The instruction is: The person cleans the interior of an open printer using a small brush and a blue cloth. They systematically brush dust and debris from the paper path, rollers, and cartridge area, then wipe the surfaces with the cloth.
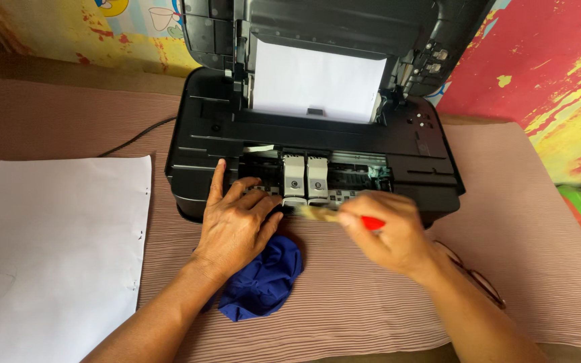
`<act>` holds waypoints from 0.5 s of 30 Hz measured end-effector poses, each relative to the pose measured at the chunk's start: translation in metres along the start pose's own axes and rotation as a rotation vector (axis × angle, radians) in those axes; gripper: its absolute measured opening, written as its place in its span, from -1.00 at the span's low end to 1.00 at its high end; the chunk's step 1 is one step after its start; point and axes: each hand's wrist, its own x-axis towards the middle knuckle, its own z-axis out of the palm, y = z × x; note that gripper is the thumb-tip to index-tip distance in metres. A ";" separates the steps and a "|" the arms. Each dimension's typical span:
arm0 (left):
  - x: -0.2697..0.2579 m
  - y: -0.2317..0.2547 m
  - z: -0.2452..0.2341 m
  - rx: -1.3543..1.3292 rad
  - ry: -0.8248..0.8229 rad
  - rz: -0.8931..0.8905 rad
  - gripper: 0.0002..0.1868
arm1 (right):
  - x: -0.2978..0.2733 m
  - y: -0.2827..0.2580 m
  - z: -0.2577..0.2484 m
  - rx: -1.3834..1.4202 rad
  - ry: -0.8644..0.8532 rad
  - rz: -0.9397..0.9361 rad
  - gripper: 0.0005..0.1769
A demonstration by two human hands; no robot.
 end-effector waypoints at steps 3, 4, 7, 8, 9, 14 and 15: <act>0.000 0.001 -0.001 -0.005 -0.003 -0.007 -0.73 | -0.007 0.006 -0.010 -0.078 0.101 0.108 -0.91; 0.001 0.001 -0.001 -0.005 -0.003 -0.009 -0.72 | -0.009 0.008 -0.011 -0.062 0.093 0.103 -0.91; 0.002 0.002 -0.003 -0.008 -0.004 -0.015 -0.67 | -0.017 0.011 -0.016 -0.073 0.114 0.151 -0.89; 0.002 0.002 -0.003 -0.012 0.000 -0.020 -0.64 | -0.020 0.012 -0.021 -0.118 0.146 0.205 -0.87; 0.002 0.003 -0.003 -0.014 0.004 -0.026 -0.62 | -0.021 0.014 -0.023 -0.161 0.177 0.258 -0.85; 0.002 0.005 -0.004 -0.020 0.010 -0.028 -0.51 | -0.025 0.019 -0.019 -0.011 0.348 0.245 -0.89; 0.002 0.005 -0.004 -0.022 0.015 -0.025 -0.51 | -0.024 0.020 -0.017 -0.010 0.313 0.234 -0.89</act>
